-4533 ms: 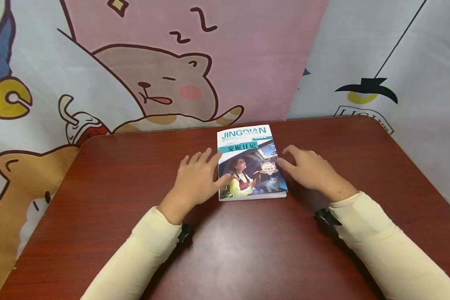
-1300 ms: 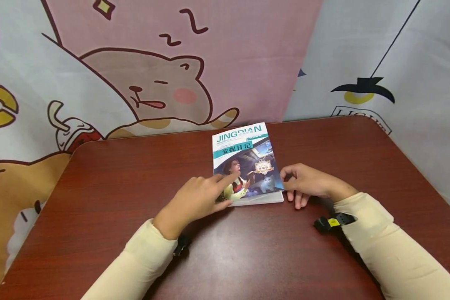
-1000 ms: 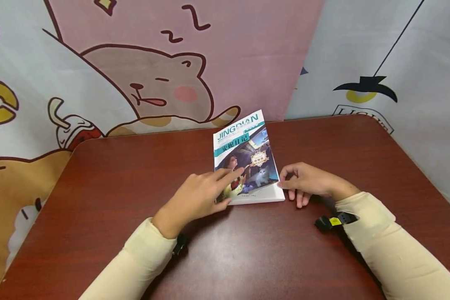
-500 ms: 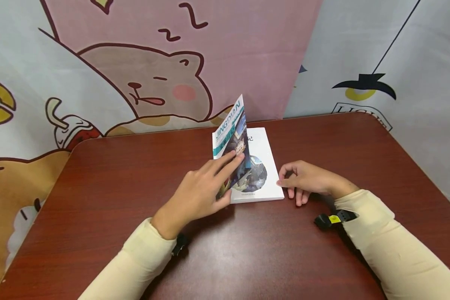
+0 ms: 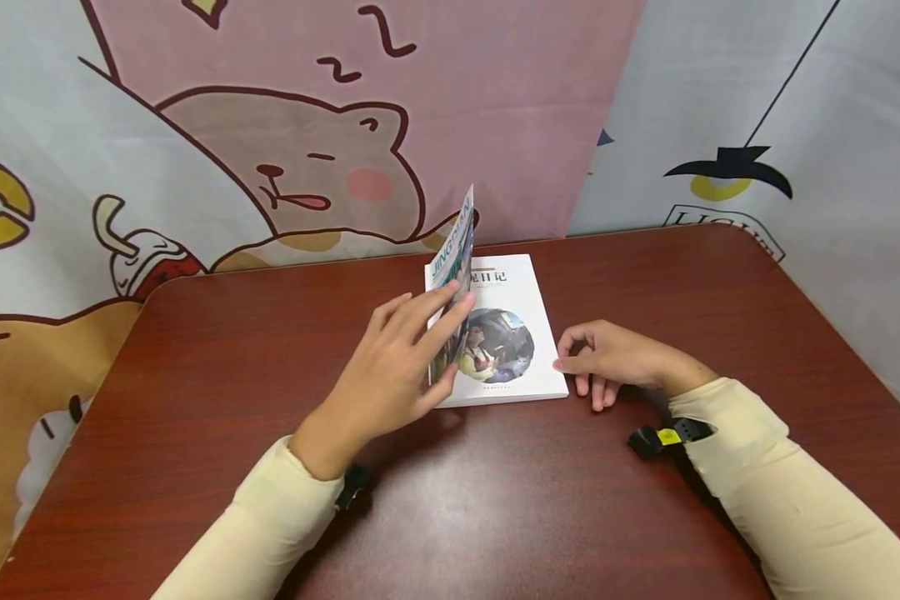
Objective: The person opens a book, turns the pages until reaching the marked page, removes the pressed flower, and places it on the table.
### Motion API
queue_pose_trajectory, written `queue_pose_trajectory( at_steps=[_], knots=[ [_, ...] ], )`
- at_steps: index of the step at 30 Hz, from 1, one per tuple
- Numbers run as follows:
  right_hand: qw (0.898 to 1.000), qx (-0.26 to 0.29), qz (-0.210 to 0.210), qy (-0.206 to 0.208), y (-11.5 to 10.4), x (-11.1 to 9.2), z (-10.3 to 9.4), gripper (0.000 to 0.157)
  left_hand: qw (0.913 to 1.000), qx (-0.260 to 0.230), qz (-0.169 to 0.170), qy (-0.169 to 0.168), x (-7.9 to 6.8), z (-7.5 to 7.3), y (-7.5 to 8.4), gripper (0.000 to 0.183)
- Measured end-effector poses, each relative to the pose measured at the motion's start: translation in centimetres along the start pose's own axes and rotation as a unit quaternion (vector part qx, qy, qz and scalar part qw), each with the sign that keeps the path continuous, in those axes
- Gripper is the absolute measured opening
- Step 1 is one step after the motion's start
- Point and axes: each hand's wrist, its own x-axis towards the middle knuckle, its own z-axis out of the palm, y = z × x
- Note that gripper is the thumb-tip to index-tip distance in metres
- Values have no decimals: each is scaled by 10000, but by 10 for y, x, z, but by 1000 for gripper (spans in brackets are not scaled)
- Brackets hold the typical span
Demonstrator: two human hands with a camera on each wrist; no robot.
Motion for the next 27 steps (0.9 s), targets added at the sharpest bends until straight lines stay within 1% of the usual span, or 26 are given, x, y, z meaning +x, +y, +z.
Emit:
queue_pose_trajectory(
  at_steps=[3, 6, 10, 14, 19, 23, 27],
  knots=[
    [10000, -23, -2, 6, 0, 0, 0, 29, 9991, 365, 170, 146, -1, -6, -2, 73],
    [10000, -54, -6, 7, -1, 0, -1, 28, 9962, 717, 397, 290, -3, -11, -2, 69],
    [10000, -74, -25, -6, 0, 0, -2, 30, 9941, 864, 546, 353, -5, -18, 0, 67],
    [9999, -85, -68, -14, 2, 0, -2, 30, 9934, 962, 585, 211, -7, -22, 5, 68],
    [9999, -84, -66, 1, 3, 1, -2, 30, 9919, 1147, 518, -166, -8, -25, 12, 66],
    [10000, -67, -41, 8, 3, 2, -2, 30, 9891, 1356, 434, -364, -8, -28, 15, 66],
    [10000, -78, -44, 19, 1, 1, -2, 29, 9852, 1592, 425, -470, -8, -29, 18, 65]
  ],
)
